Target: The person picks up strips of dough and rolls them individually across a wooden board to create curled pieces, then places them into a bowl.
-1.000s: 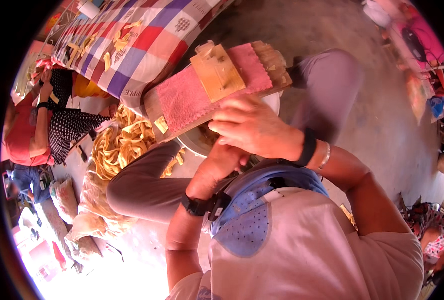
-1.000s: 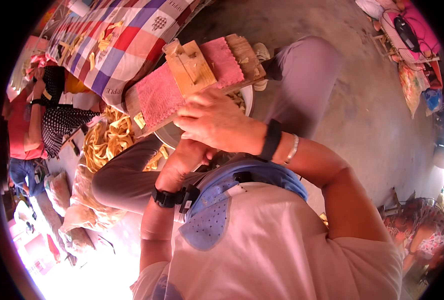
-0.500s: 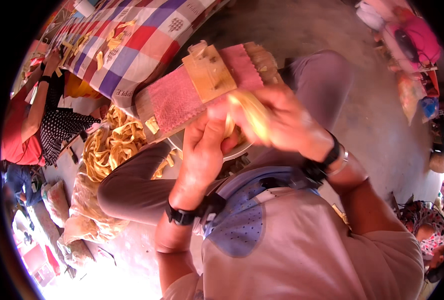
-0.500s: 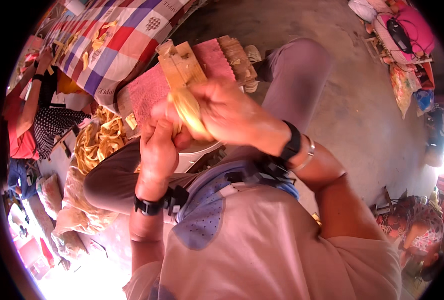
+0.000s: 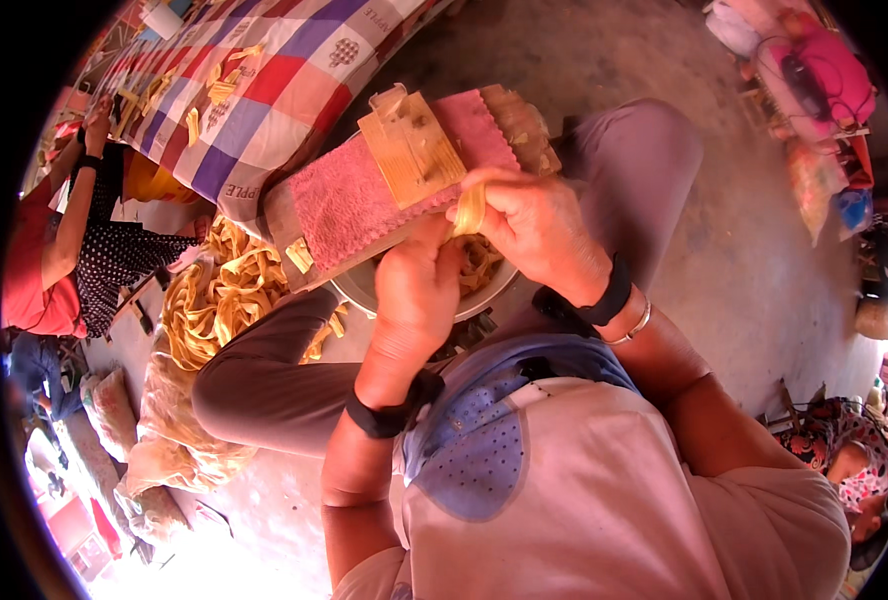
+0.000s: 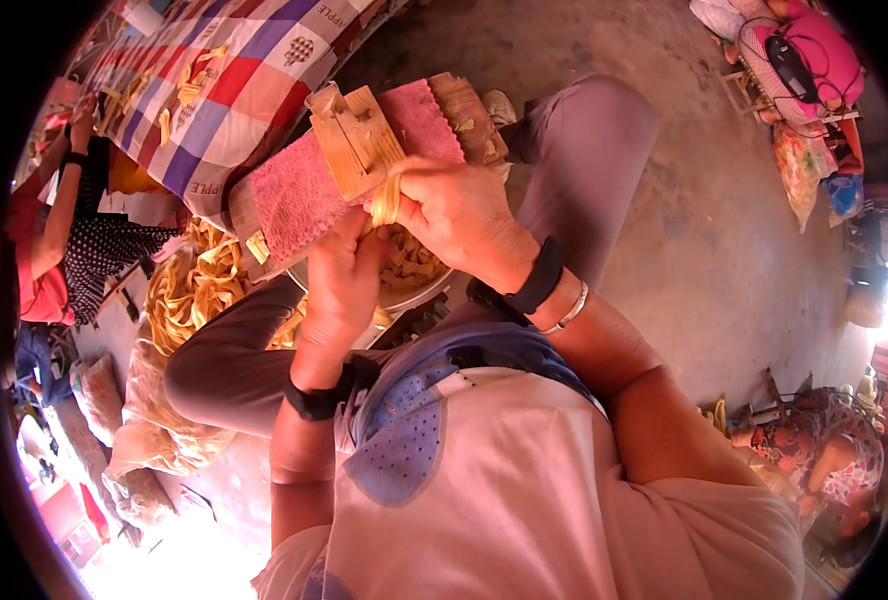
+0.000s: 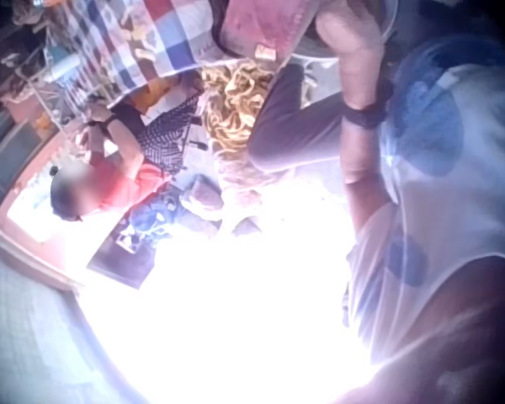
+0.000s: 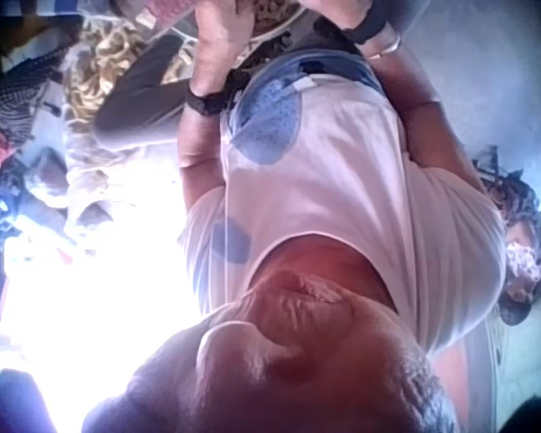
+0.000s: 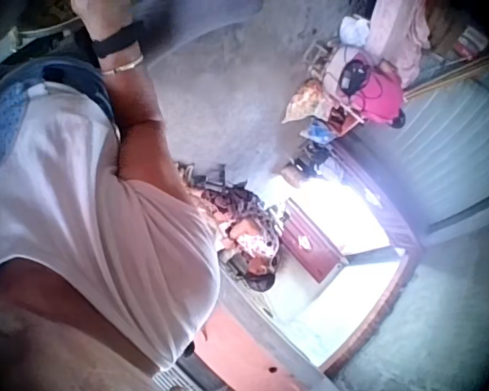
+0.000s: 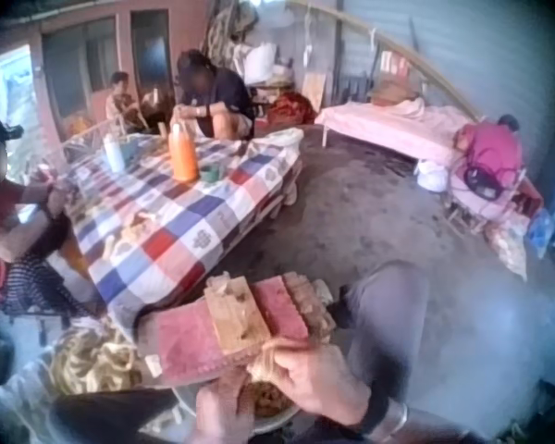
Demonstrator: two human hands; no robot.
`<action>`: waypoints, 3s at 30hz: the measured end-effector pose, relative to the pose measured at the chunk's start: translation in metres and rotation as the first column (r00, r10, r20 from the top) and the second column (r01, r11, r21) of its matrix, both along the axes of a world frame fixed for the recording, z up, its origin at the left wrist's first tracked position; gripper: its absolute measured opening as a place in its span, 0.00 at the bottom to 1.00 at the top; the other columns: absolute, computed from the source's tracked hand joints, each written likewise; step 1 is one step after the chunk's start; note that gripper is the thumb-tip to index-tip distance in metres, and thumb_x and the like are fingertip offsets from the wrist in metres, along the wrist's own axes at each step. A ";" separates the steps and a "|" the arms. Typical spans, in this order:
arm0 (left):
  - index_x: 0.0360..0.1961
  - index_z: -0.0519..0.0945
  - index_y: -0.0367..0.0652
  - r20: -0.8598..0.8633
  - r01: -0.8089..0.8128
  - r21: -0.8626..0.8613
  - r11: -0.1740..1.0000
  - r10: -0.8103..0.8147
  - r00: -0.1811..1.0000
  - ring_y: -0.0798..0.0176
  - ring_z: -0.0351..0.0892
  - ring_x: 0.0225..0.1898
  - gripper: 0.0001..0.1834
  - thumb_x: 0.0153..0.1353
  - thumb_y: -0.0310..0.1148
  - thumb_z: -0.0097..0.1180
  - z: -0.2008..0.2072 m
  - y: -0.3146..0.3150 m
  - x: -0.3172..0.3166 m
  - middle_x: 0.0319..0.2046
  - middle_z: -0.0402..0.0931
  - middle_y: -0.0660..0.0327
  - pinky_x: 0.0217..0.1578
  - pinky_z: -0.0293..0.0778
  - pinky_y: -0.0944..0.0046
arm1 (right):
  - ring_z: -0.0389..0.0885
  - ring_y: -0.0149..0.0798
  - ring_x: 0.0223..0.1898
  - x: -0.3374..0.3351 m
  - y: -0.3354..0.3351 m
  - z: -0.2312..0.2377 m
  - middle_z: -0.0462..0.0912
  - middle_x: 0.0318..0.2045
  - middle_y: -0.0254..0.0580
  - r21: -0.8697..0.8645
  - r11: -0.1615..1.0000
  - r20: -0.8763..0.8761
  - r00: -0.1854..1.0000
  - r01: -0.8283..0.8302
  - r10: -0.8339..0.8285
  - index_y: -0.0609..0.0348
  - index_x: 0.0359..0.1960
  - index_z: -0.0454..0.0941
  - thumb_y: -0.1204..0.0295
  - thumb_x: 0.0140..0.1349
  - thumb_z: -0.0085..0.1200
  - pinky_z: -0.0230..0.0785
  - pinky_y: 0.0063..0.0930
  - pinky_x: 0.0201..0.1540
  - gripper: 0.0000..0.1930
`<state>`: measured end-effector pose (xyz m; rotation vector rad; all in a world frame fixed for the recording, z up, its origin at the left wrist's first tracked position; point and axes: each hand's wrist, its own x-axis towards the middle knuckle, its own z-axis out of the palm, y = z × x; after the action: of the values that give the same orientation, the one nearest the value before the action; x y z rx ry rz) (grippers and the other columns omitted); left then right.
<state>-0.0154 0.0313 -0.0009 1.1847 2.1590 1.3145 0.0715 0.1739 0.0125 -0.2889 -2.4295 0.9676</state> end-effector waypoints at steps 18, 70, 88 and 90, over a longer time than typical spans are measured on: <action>0.47 0.76 0.37 0.066 -0.016 0.033 0.999 0.014 0.998 0.45 0.77 0.43 0.16 0.60 0.33 0.55 0.012 0.011 0.006 0.41 0.75 0.49 0.43 0.72 0.58 | 0.74 0.39 0.47 0.006 -0.019 -0.030 0.76 0.43 0.40 -0.406 0.908 -0.160 0.986 -0.103 0.040 0.64 0.33 0.78 0.84 0.54 0.51 0.67 0.28 0.51 0.07; 0.34 0.76 0.35 0.341 -0.070 -0.008 0.998 0.068 0.937 0.74 0.68 0.26 0.04 0.62 0.26 0.53 0.002 0.012 -0.093 0.23 0.71 0.67 0.28 0.65 0.73 | 0.70 0.22 0.22 -0.063 0.059 -0.009 0.76 0.23 0.31 -0.495 0.852 0.128 0.956 -0.169 0.264 0.60 0.35 0.76 0.73 0.65 0.48 0.64 0.18 0.25 0.06; 0.35 0.77 0.36 0.607 -0.325 -0.015 0.946 0.267 0.748 0.74 0.69 0.22 0.05 0.62 0.25 0.49 -0.059 -0.021 -0.081 0.23 0.73 0.67 0.23 0.66 0.72 | 0.78 0.46 0.27 -0.027 0.019 -0.033 0.77 0.22 0.45 0.009 0.959 -0.075 0.956 -0.284 0.284 0.59 0.35 0.77 0.69 0.58 0.56 0.70 0.35 0.32 0.08; 0.36 0.77 0.37 0.771 -0.266 -0.088 0.960 0.234 0.592 0.74 0.69 0.20 0.06 0.63 0.26 0.48 -0.045 -0.017 -0.046 0.23 0.73 0.65 0.21 0.66 0.73 | 0.79 0.47 0.28 -0.042 0.001 -0.026 0.77 0.22 0.45 0.228 0.964 -0.287 0.936 -0.140 0.204 0.58 0.34 0.77 0.67 0.58 0.56 0.71 0.37 0.32 0.08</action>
<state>-0.0613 0.0140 -0.0457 0.1763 1.6484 1.5904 0.0299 0.1745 -0.0137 0.1438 -2.2641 0.7598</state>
